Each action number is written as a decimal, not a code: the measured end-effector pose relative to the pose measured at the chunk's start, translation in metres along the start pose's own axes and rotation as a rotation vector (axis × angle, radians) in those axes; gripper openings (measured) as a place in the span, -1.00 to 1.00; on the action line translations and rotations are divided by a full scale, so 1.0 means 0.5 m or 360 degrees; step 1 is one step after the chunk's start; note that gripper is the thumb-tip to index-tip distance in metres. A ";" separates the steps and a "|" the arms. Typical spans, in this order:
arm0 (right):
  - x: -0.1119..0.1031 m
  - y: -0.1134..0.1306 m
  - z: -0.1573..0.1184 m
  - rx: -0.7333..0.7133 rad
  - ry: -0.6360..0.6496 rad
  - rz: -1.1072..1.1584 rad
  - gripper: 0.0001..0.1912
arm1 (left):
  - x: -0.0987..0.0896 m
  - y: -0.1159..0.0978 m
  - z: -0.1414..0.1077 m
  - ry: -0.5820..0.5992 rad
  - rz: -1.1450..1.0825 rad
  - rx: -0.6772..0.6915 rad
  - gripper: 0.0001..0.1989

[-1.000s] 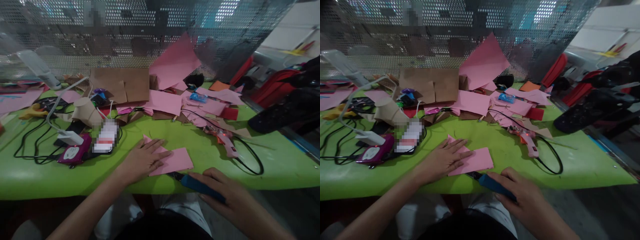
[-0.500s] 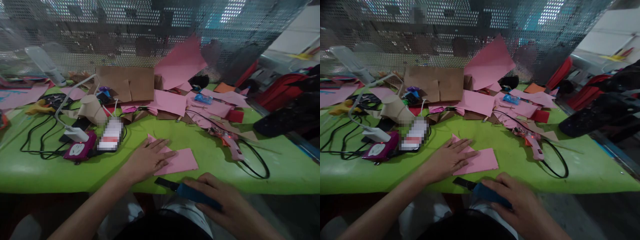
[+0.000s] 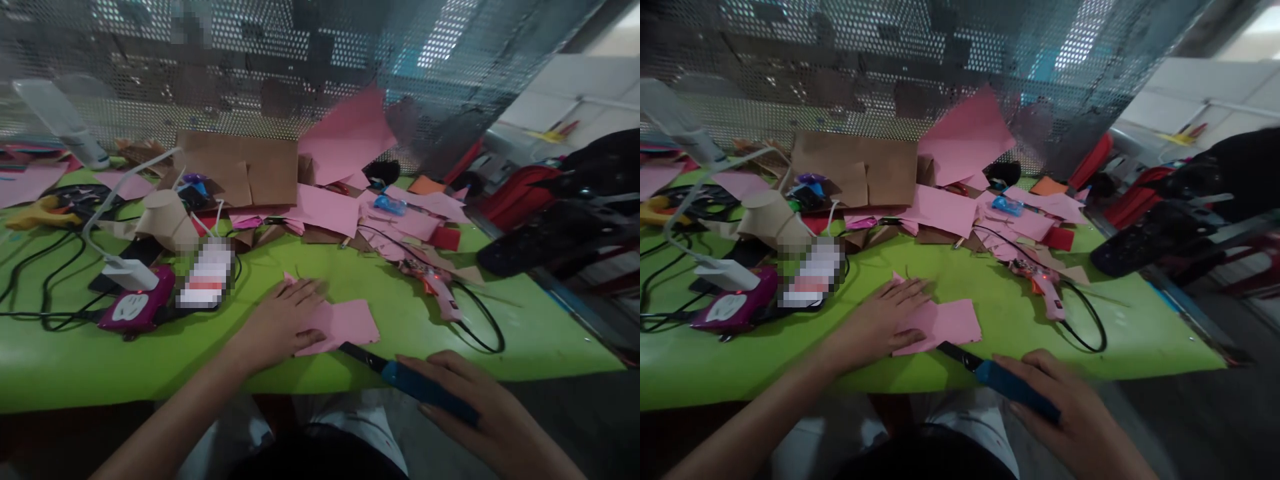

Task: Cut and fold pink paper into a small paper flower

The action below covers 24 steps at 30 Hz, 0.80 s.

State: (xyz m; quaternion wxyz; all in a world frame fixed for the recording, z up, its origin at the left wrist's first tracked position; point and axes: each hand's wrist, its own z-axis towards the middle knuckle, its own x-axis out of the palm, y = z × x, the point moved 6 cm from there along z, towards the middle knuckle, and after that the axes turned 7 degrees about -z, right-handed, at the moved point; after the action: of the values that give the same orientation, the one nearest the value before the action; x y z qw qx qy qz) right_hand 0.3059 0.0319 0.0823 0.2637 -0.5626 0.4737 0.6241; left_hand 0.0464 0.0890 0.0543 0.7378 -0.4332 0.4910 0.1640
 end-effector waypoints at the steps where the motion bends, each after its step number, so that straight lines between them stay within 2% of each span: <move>1: -0.005 -0.012 -0.007 0.0046 -0.0012 -0.0005 -0.58 | -0.001 -0.001 -0.001 0.0011 -0.0022 0.0006 -0.45; 6: -0.031 -0.052 -0.028 0.0181 -0.0177 -0.0055 -0.55 | -0.012 -0.009 -0.003 -0.0020 -0.0168 -0.0024 -0.63; 11: -0.040 -0.062 -0.026 0.0195 -0.0305 -0.0089 -0.53 | -0.020 -0.007 0.004 -0.0197 -0.0430 -0.0163 -0.88; 15: -0.031 -0.059 -0.020 0.0204 -0.0302 -0.0064 -0.55 | -0.023 0.003 0.007 -0.0305 -0.0573 -0.0246 -0.88; 19: -0.016 -0.033 -0.006 0.0122 -0.0189 -0.0040 -0.56 | -0.023 0.007 0.007 -0.0331 -0.0596 -0.0285 -0.94; 24: 0.007 0.037 0.026 0.0006 -0.0022 0.0039 -0.57 | -0.018 0.000 0.016 -0.0352 -0.0563 -0.0323 -0.93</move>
State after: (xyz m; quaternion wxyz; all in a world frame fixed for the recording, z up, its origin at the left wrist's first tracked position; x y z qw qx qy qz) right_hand 0.2830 0.0351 0.0832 0.2603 -0.5518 0.4799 0.6304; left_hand 0.0472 0.0971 0.0632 0.7570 -0.5639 0.3046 0.1272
